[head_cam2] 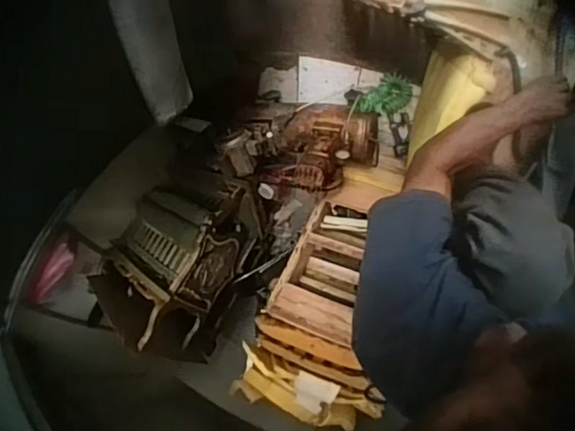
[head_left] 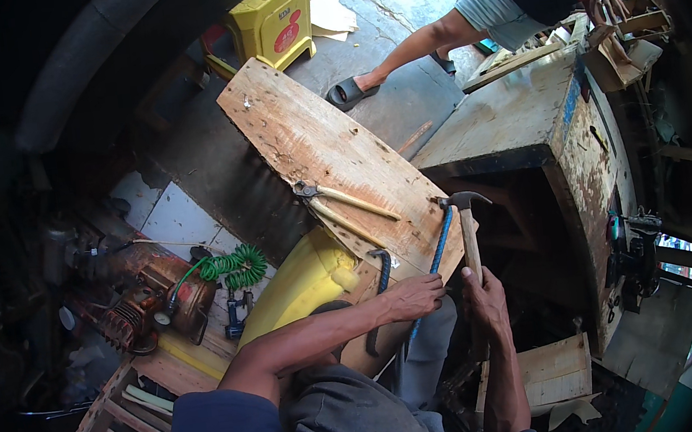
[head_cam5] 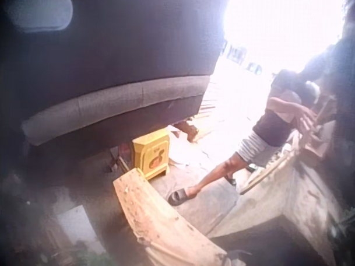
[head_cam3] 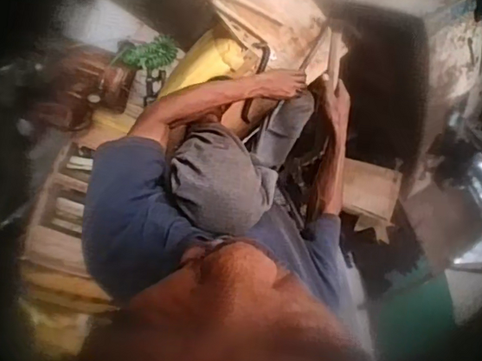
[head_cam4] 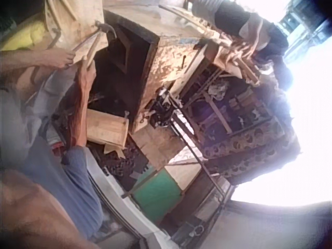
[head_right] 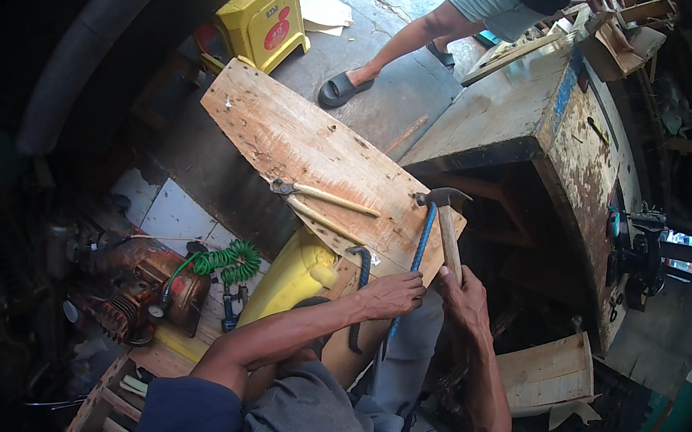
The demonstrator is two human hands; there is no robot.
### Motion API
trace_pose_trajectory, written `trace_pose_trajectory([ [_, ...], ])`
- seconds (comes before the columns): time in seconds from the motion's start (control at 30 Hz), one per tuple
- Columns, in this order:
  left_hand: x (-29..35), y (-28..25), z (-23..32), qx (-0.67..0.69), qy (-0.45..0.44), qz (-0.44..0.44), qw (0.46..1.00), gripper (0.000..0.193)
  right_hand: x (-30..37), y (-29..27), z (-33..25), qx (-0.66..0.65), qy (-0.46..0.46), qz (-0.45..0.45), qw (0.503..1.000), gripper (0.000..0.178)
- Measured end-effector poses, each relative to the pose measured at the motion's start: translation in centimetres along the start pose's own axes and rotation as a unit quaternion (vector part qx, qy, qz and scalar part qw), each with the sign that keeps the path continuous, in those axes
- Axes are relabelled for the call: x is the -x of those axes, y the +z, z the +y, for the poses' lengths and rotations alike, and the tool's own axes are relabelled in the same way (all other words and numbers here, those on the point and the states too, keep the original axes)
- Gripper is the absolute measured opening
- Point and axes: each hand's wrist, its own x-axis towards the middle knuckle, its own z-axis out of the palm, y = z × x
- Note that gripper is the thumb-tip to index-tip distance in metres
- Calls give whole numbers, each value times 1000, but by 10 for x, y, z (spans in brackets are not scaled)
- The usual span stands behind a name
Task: The person uses a hammer and a metal pry bar to remove nails from a wooden slatted frame. They repeatedly strike the pry bar with the hammer to extract fasteners from the wood.
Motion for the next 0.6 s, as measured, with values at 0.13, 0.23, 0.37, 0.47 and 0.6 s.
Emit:
trace_pose_trajectory([
  [0.13, 17, -7, 7, -3, 32, -63, 997, 16, 16, -2, 2, -36, 28, 11, 999, 38],
  [0.23, 48, -21, 6, 48, 24, -95, 994, 38, 25, 0, 13, -67, 24, 27, 997, 36],
  [0.37, 89, -36, -5, 70, 83, -232, 967, 56, 32, 6, 32, -70, 39, 19, 997, 36],
  [0.47, 91, -22, -11, 70, 115, -266, 954, 53, 38, 14, 35, -74, 45, 12, 996, 35],
  [0.6, 92, -21, -21, 104, 128, -220, 961, 55, 44, 20, 21, -64, 47, 7, 997, 33],
])
